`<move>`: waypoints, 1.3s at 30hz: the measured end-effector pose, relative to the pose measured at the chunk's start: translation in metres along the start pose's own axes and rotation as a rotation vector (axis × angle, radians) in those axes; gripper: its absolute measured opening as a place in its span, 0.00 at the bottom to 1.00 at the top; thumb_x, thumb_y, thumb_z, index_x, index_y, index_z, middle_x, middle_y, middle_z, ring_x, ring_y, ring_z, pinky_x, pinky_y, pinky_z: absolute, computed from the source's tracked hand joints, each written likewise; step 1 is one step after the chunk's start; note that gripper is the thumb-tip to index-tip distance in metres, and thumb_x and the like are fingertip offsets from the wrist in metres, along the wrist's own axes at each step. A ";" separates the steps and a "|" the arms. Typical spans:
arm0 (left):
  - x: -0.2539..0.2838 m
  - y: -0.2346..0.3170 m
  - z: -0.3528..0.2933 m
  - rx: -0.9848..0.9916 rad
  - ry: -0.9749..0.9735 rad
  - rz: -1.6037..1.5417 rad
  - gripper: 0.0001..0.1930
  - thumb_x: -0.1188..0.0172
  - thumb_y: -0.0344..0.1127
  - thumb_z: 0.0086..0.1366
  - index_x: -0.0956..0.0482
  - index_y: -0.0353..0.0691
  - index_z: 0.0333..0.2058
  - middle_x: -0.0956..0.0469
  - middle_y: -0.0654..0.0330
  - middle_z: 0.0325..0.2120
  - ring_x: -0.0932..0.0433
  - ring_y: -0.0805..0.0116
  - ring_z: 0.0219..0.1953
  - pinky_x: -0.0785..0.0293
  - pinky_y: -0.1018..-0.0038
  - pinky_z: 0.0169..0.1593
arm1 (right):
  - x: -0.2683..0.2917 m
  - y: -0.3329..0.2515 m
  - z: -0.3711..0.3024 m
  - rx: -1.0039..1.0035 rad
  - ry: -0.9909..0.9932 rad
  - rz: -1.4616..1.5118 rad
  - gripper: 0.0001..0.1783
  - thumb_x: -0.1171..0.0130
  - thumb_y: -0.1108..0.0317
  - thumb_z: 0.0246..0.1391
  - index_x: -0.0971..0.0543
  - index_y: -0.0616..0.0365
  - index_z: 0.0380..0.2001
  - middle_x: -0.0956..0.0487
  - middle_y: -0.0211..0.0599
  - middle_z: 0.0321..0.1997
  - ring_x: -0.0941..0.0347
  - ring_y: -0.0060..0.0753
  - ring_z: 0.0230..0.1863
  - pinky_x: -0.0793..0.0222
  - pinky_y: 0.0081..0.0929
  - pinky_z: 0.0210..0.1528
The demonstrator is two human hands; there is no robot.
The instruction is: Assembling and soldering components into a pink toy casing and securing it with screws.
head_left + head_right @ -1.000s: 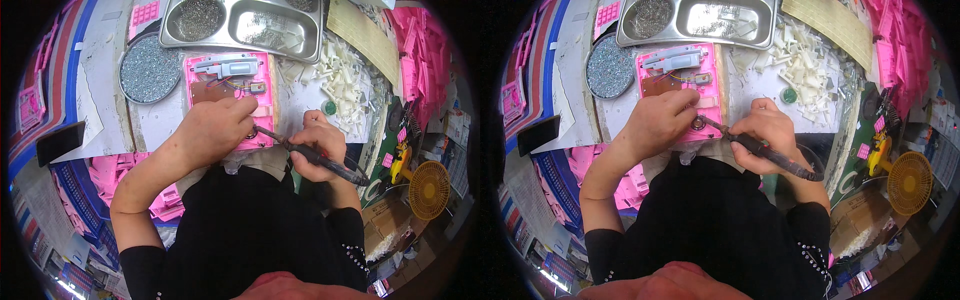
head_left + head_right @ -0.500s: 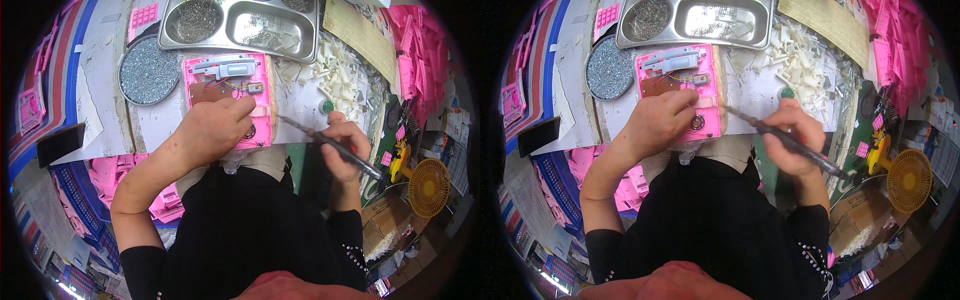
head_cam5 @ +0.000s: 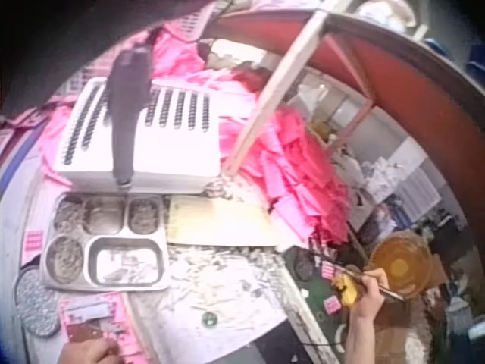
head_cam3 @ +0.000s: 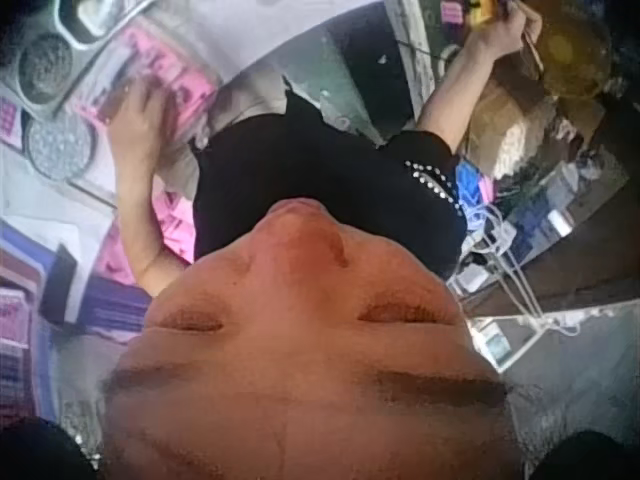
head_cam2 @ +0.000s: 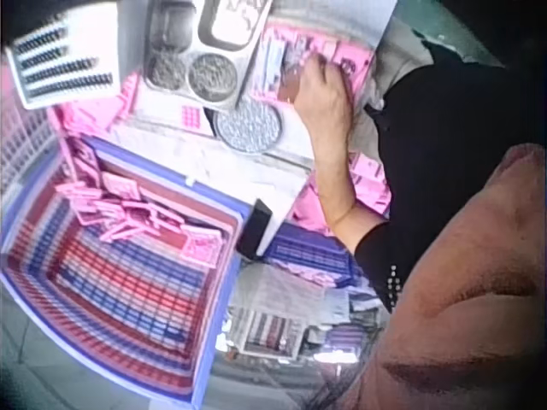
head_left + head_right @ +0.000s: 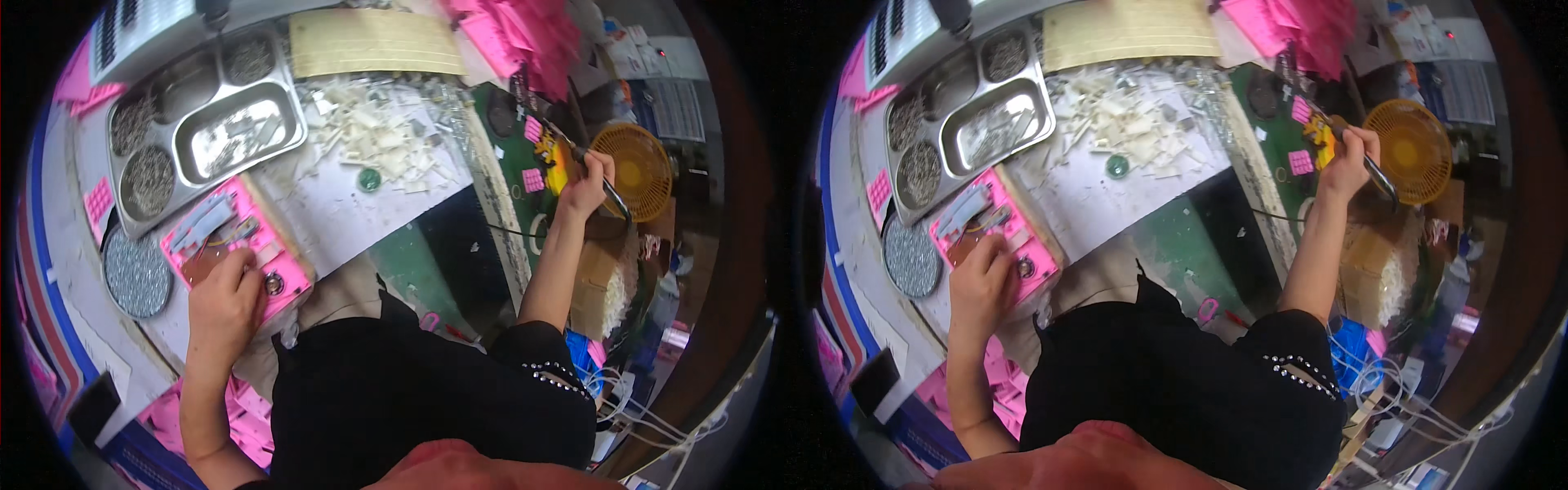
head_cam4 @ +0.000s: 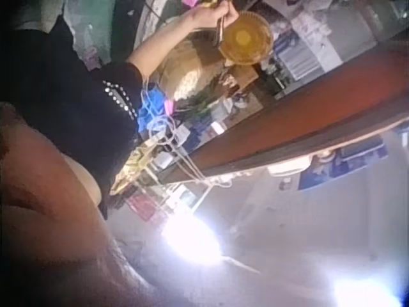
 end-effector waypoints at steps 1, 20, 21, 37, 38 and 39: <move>0.000 0.000 0.001 0.010 -0.015 0.000 0.09 0.32 0.26 0.52 0.20 0.36 0.33 0.20 0.55 0.42 0.17 0.56 0.38 0.19 0.63 0.38 | 0.009 0.003 0.007 0.046 0.044 -0.103 0.04 0.41 0.81 0.54 0.22 0.61 0.31 0.23 0.31 0.33 0.26 0.25 0.35 0.27 0.23 0.42; 0.023 -0.020 -0.056 0.336 0.453 -0.184 0.15 0.33 0.20 0.55 0.16 0.39 0.42 0.21 0.55 0.42 0.16 0.61 0.37 0.20 0.71 0.36 | -0.149 -0.016 -0.225 -0.136 -0.897 -0.157 0.13 0.30 0.78 0.51 0.17 0.60 0.41 0.20 0.32 0.33 0.25 0.28 0.34 0.29 0.26 0.38; 0.014 -0.016 -0.053 0.326 0.427 -0.184 0.15 0.33 0.20 0.55 0.16 0.40 0.42 0.21 0.55 0.42 0.16 0.61 0.37 0.20 0.70 0.37 | -0.181 -0.039 -0.240 0.214 -1.093 -0.159 0.10 0.28 0.77 0.47 0.16 0.57 0.35 0.19 0.34 0.33 0.24 0.36 0.34 0.30 0.32 0.39; -0.004 -0.014 -0.035 0.028 0.234 -0.026 0.19 0.30 0.35 0.52 0.16 0.45 0.45 0.23 0.60 0.43 0.23 0.61 0.36 0.28 0.65 0.37 | -0.249 -0.060 -0.291 0.608 -1.396 -0.188 0.09 0.27 0.65 0.46 0.17 0.50 0.30 0.26 0.29 0.32 0.30 0.38 0.38 0.40 0.41 0.46; -0.004 -0.014 -0.036 0.032 0.232 -0.025 0.19 0.30 0.35 0.52 0.16 0.45 0.45 0.23 0.61 0.43 0.23 0.61 0.36 0.29 0.65 0.37 | -0.251 -0.059 -0.286 0.569 -1.392 -0.164 0.09 0.27 0.65 0.46 0.17 0.50 0.31 0.25 0.29 0.31 0.30 0.37 0.37 0.40 0.41 0.45; -0.004 -0.014 -0.037 0.031 0.234 -0.020 0.19 0.30 0.35 0.53 0.16 0.45 0.45 0.23 0.61 0.42 0.23 0.62 0.36 0.29 0.65 0.37 | -0.254 -0.057 -0.278 0.531 -1.389 -0.140 0.09 0.27 0.65 0.47 0.17 0.50 0.31 0.25 0.29 0.30 0.30 0.37 0.36 0.40 0.41 0.45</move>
Point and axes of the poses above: each hand's wrist, its own z-axis towards the middle knuckle, its own x-axis out of the back of the hand, y = z × x, the point moved 3 cm from there along z, towards the middle knuckle
